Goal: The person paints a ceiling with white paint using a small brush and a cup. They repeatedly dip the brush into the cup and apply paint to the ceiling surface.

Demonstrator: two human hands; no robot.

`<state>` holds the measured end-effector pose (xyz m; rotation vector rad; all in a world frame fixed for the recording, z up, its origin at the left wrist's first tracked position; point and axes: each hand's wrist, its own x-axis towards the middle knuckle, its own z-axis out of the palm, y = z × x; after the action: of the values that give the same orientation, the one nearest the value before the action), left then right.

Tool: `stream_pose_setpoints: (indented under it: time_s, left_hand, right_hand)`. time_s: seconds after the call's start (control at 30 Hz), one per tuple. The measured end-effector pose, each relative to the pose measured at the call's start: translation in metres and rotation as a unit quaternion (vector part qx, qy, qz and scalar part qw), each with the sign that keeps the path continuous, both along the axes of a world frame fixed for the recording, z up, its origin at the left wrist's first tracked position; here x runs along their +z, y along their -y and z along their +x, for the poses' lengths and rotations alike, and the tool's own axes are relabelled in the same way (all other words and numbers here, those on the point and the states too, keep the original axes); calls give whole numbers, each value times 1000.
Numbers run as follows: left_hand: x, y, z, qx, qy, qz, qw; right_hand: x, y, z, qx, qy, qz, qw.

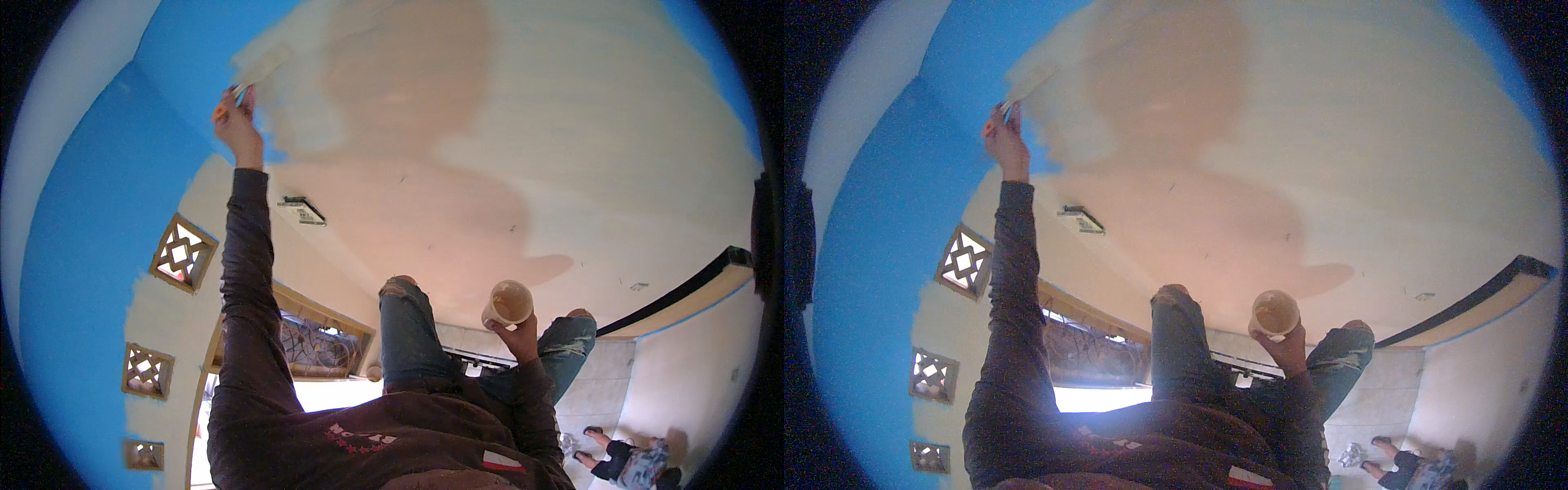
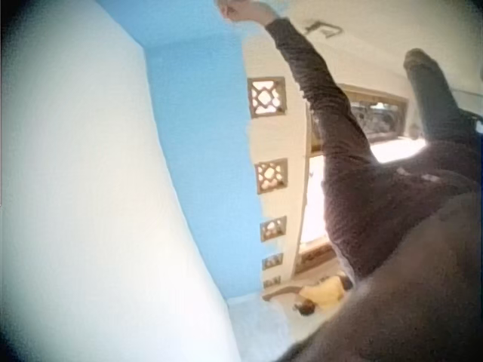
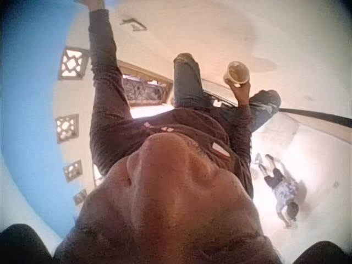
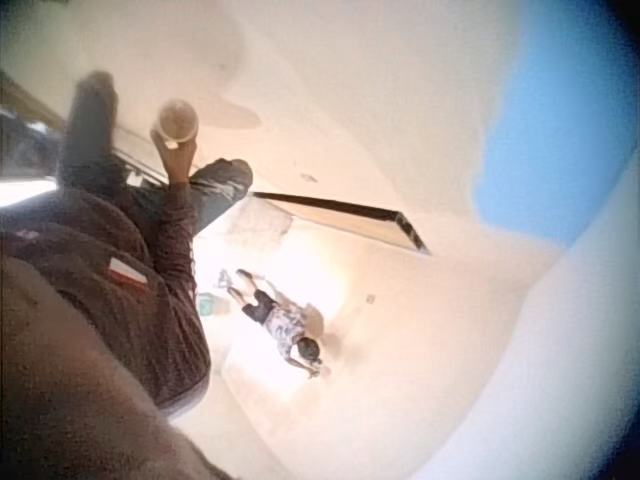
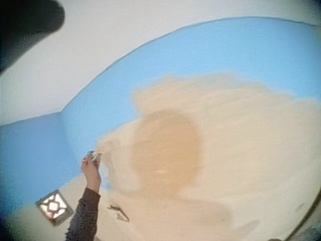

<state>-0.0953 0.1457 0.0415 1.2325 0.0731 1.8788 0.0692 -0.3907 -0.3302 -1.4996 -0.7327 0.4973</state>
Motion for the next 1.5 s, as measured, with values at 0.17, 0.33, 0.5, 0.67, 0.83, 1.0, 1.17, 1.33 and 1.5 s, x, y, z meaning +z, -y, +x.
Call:
stream_pose_setpoints:
  time_s: [0.17, 0.33, 0.5, 0.67, 0.83, 1.0, 1.17, 1.33, 1.5]
  left_hand:
    - [1, 82, 67, -163, -49, 30, 985]
    - [-3, 109, 108, -189, -115, 63, 973]
    - [-9, 80, 112, -158, -108, 42, 981]
    - [-13, 50, 82, -144, -74, -17, 987]
    - [-18, -9, 31, -86, -85, -7, 993]
    - [-13, -54, -17, -28, -89, -17, 995]
    - [-19, -97, -55, 19, -67, -19, 997]
    - [-17, -132, -97, 109, -58, -31, 992]
    - [-5, -102, -85, 106, -15, -42, 993]
  right_hand:
    - [0, 4, 1, 9, 6, 6, 1000]
    - [-2, 8, 2, -15, 7, -5, 1000]
    - [-3, 10, 4, -22, 14, -4, 1000]
    - [-8, 14, 3, -22, 12, -8, 1000]
    - [3, 13, 0, -8, -4, -17, 1000]
    - [8, 11, -2, -19, -17, -14, 1000]
    - [3, 14, -3, -27, -14, -15, 999]
    - [1, 15, -3, -11, -20, -13, 1000]
    - [3, 17, -4, -18, -20, -2, 1000]
